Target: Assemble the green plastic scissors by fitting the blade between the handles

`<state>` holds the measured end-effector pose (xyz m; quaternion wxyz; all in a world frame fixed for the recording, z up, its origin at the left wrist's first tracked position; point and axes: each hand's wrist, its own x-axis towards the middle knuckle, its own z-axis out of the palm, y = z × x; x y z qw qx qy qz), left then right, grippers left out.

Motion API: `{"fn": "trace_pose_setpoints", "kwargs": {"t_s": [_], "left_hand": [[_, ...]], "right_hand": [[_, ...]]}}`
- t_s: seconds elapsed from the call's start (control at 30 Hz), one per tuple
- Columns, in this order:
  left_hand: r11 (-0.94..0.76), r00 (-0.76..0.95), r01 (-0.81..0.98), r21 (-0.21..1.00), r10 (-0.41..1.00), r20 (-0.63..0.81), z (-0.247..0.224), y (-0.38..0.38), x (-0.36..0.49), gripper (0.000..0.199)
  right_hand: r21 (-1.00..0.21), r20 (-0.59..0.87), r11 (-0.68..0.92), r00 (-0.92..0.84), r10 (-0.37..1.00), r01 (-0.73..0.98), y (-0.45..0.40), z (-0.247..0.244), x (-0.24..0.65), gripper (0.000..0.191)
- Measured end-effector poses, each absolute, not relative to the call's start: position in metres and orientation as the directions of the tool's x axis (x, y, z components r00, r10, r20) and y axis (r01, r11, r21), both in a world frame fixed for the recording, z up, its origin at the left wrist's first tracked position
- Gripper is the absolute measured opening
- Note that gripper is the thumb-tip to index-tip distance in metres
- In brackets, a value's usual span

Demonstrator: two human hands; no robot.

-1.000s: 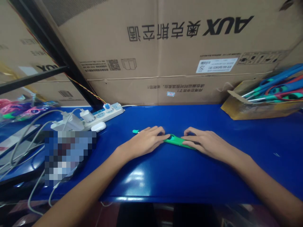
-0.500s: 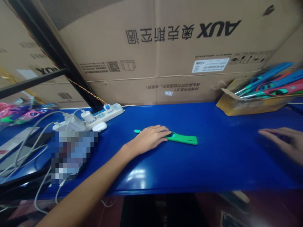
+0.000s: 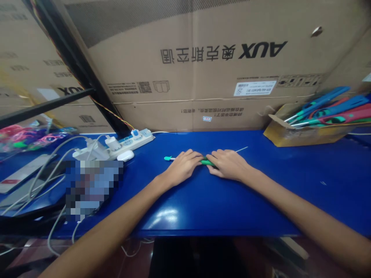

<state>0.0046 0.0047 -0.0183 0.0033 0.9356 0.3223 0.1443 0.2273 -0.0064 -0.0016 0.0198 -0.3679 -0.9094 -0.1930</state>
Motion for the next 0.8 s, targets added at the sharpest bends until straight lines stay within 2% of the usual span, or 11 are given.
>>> {"fn": "trace_pose_setpoints", "kwargs": {"t_s": [0.13, 0.23, 0.33, 0.4, 0.5, 0.63, 0.8], "left_hand": [[-0.808, 0.762, 0.578, 0.114, 0.584, 0.279, -0.012, 0.001, 0.006, 0.033], [-0.818, 0.762, 0.563, 0.117, 0.569, 0.309, -0.001, 0.000, 0.000, 0.039], [-0.800, 0.721, 0.595, 0.077, 0.574, 0.389, 0.014, 0.007, -0.020, 0.053], [-0.765, 0.692, 0.643, 0.025, 0.596, 0.407, 0.021, 0.016, -0.039, 0.054], [-0.749, 0.701, 0.663, -0.014, 0.613, 0.364, 0.022, 0.031, -0.062, 0.049], [-0.777, 0.716, 0.630, -0.005, 0.579, 0.390, 0.019, 0.033, -0.062, 0.031], [-0.827, 0.785, 0.560, -0.045, 0.512, 0.350, 0.019, 0.012, -0.030, 0.036]], "right_hand": [[0.336, 0.201, 0.649, -0.725, 0.659, 0.683, -0.009, -0.005, 0.230, 0.015], [0.321, 0.210, 0.654, -0.725, 0.656, 0.685, -0.010, -0.007, 0.238, 0.017], [0.292, 0.229, 0.648, -0.710, 0.667, 0.703, -0.009, -0.005, 0.249, 0.019], [0.271, 0.246, 0.634, -0.689, 0.682, 0.724, -0.007, -0.003, 0.258, 0.020], [0.246, 0.266, 0.613, -0.661, 0.702, 0.751, -0.005, 0.002, 0.271, 0.022], [0.197, 0.281, 0.612, -0.642, 0.713, 0.766, -0.005, 0.004, 0.276, 0.025], [0.180, 0.265, 0.673, -0.694, 0.670, 0.718, -0.012, 0.003, 0.268, 0.024]]}}
